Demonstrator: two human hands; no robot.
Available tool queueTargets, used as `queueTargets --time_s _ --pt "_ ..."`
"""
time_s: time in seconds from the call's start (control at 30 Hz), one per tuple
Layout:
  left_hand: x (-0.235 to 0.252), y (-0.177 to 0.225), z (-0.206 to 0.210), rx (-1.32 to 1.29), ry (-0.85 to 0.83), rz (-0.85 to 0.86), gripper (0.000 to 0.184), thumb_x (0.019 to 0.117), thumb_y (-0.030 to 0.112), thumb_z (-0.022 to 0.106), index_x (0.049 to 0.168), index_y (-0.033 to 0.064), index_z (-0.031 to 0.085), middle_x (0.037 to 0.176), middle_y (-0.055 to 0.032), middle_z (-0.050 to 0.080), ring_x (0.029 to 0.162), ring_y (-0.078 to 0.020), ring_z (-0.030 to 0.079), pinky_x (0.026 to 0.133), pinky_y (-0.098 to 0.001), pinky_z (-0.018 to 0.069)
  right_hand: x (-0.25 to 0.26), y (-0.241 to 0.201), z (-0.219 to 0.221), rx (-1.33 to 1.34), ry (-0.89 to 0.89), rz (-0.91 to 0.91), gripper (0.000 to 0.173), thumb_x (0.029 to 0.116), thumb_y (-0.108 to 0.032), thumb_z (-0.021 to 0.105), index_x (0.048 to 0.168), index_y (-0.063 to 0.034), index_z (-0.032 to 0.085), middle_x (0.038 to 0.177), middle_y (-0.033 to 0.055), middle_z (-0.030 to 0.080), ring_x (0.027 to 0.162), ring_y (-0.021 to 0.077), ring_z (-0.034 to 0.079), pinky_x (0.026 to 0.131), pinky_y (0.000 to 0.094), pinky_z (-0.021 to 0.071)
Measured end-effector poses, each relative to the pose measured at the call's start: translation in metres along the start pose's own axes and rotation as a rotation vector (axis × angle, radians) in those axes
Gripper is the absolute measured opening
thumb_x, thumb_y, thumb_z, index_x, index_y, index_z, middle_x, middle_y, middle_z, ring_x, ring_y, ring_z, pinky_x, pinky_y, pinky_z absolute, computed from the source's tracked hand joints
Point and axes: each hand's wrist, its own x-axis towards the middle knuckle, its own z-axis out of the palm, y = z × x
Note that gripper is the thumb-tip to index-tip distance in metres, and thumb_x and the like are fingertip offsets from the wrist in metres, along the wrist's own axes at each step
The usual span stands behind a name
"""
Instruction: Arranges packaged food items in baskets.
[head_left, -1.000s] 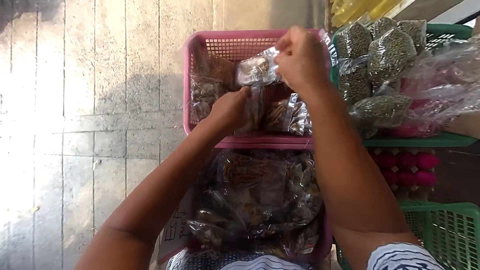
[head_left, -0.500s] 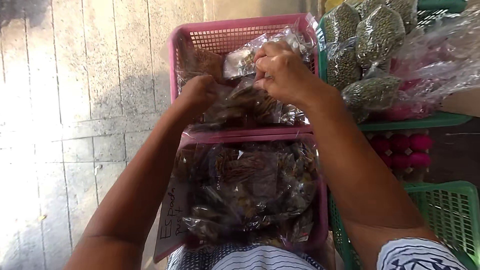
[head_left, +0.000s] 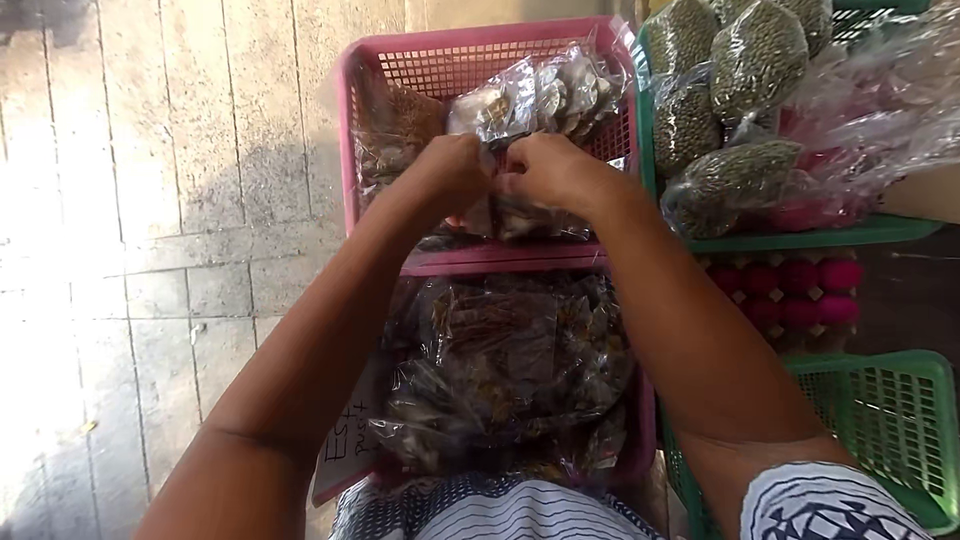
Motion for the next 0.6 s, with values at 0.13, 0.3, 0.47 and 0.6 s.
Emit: queueTargets --time_s 0.13,0.3,0.47,0.6 --pt "0.017 0.020 0.014 -0.010 -0.049 -0.008 0.043 0.1110 0.040 0.036 0.126 0.0018 0.049 0.096 -0.0179 0.064 0.071 -0.0281 0.069 0.064 -0.0477 0.0583 -0.016 0.020 -0.014 0.255 0.019 0.059 0.040 0.1128 -0.031 0.039 0.115 -0.0004 0.065 0.107 0.0199 0.068 0.095 0.0314 0.070 0.082 0.0548 0.0559" --pt "0.040 0.015 0.024 0.052 -0.051 0.079 0.078 0.1047 0.067 0.014 0.150 0.0108 0.043 0.138 -0.0240 0.058 0.131 -0.0450 0.054 0.100 -0.0718 0.0416 -0.029 0.045 -0.038 0.206 0.243 0.144 0.030 0.1066 -0.020 0.047 0.118 -0.0069 0.071 0.114 0.0148 0.072 0.103 0.0274 0.071 0.090 0.0532 0.0562" --pt "0.037 0.002 0.035 -0.453 -0.214 0.025 0.092 0.0980 0.074 -0.002 0.158 0.0173 0.037 0.159 -0.0179 0.040 0.144 -0.0377 0.042 0.105 -0.0700 0.0382 0.025 0.055 -0.016 0.072 0.036 -0.012 0.032 0.1075 -0.026 0.052 0.107 -0.0015 0.073 0.107 0.0217 0.069 0.106 0.0372 0.065 0.091 0.0639 0.0463" --pt "0.022 -0.023 0.032 -0.651 -0.350 0.143 0.084 0.0978 0.054 0.052 0.164 0.0183 0.015 0.160 -0.0144 0.037 0.139 -0.0284 0.049 0.105 -0.0548 0.0489 0.063 0.062 -0.006 -0.216 -0.216 -0.175 0.042 0.1131 -0.018 0.034 0.125 0.0051 0.067 0.131 0.0260 0.064 0.131 0.0417 0.056 0.109 0.0621 0.0400"
